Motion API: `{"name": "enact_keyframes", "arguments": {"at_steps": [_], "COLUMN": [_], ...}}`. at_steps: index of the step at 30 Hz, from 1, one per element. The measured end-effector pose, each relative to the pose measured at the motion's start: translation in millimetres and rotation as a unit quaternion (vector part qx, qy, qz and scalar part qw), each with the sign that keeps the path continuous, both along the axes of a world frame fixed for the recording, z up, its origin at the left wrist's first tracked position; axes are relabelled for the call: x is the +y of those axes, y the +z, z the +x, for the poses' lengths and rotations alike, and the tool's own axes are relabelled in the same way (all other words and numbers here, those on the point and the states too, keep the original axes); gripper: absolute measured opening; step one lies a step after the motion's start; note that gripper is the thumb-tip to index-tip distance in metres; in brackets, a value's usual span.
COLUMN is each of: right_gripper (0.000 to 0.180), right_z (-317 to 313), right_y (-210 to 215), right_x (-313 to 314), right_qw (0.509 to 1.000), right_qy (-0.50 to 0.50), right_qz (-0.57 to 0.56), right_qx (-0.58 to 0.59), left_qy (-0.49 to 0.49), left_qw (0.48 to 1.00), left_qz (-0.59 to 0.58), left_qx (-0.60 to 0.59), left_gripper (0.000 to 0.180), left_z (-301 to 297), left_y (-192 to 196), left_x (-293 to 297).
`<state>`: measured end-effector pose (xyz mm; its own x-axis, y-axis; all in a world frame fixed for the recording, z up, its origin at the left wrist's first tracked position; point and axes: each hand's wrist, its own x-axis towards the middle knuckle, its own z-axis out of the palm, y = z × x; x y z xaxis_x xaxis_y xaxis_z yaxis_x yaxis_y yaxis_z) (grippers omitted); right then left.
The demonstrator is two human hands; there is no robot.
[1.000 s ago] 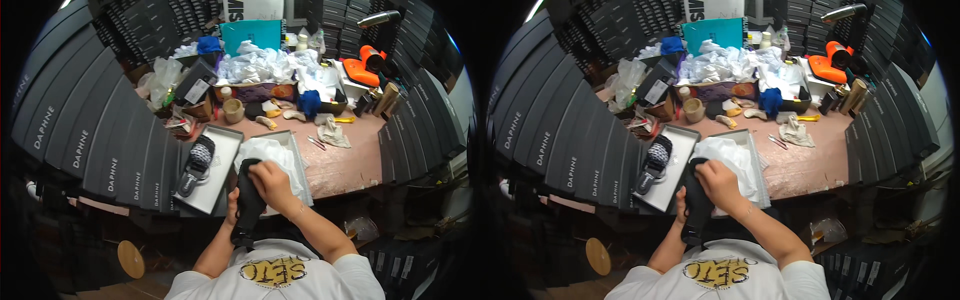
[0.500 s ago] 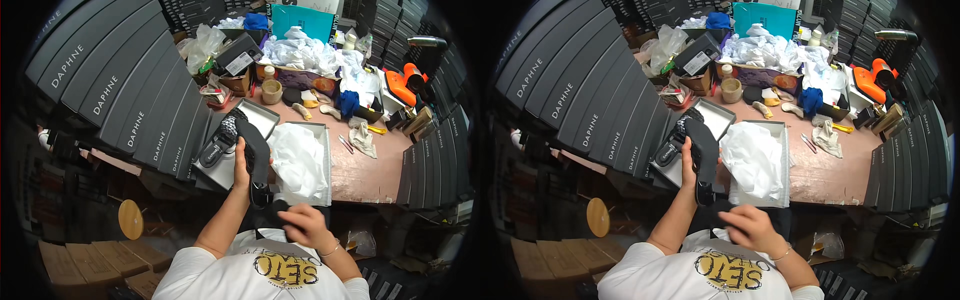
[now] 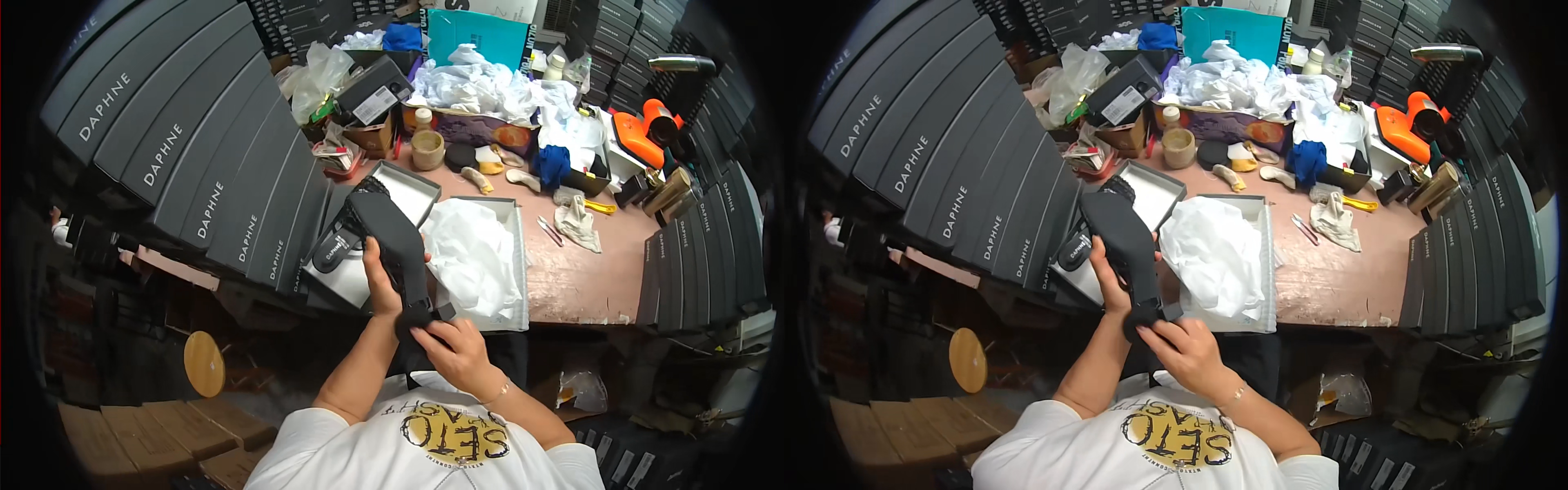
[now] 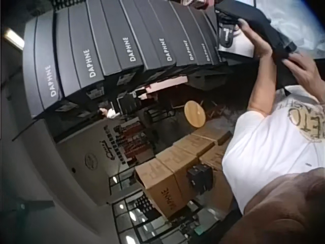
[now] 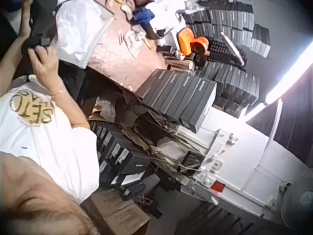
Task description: Inspecting and packing shoes into boxes in a shoe manufacturing facility.
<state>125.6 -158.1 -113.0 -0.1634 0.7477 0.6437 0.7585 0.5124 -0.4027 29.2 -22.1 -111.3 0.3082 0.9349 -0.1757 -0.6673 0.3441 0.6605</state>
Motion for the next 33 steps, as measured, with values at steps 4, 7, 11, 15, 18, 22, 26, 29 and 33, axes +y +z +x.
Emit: {"name": "enact_keyframes", "arguments": {"at_steps": [4,7,11,15,18,22,26,29,33], "right_gripper": [0.045,0.046,0.043,0.041,0.038,0.065,0.056,0.038,0.032], "right_z": [27.0,16.4,25.9,74.0,149.4,144.3,77.8,67.6,29.1], "right_y": [-47.2,16.4,2.4,-5.1,-13.3,-1.6,26.3,6.4,0.9], "right_x": [-36.7,-4.5,-15.6,-31.0,11.4,39.7,23.9,4.4,-18.6], "right_qw": [0.982,0.976,0.963,0.967,0.955,0.963,0.936,0.904,0.895], "right_qy": [-0.108,-0.018,0.087,-0.064,-0.262,-0.211,-0.031,-0.048,0.023], "right_qz": [-0.109,-0.089,-0.207,-0.206,-0.089,-0.103,-0.178,-0.205,-0.269], "right_qx": [0.112,0.198,0.147,0.135,0.103,0.135,0.303,0.373,0.354], "left_qy": [-0.085,-0.183,-0.260,-0.230,-0.211,-0.187,-0.206,-0.266,-0.274], "left_qw": [0.986,0.969,0.925,0.868,0.872,0.982,0.975,0.897,0.791], "left_qz": [-0.031,-0.035,-0.012,-0.137,-0.189,-0.014,-0.059,-0.152,-0.230], "left_qx": [-0.144,-0.159,-0.278,-0.419,-0.398,-0.036,-0.050,-0.319,-0.497], "left_gripper": [0.085,0.080,0.080,0.079,0.074,0.061,0.060,0.073,0.075], "left_z": [-22.7,-6.5,2.2,7.0,16.3,19.7,26.9,13.8,15.4], "left_y": [-5.8,-13.6,-28.3,-17.0,-0.3,-7.2,-13.2,-9.4,-17.1], "left_x": [22.6,12.4,17.1,26.7,19.6,19.5,13.3,10.4,7.5]}}
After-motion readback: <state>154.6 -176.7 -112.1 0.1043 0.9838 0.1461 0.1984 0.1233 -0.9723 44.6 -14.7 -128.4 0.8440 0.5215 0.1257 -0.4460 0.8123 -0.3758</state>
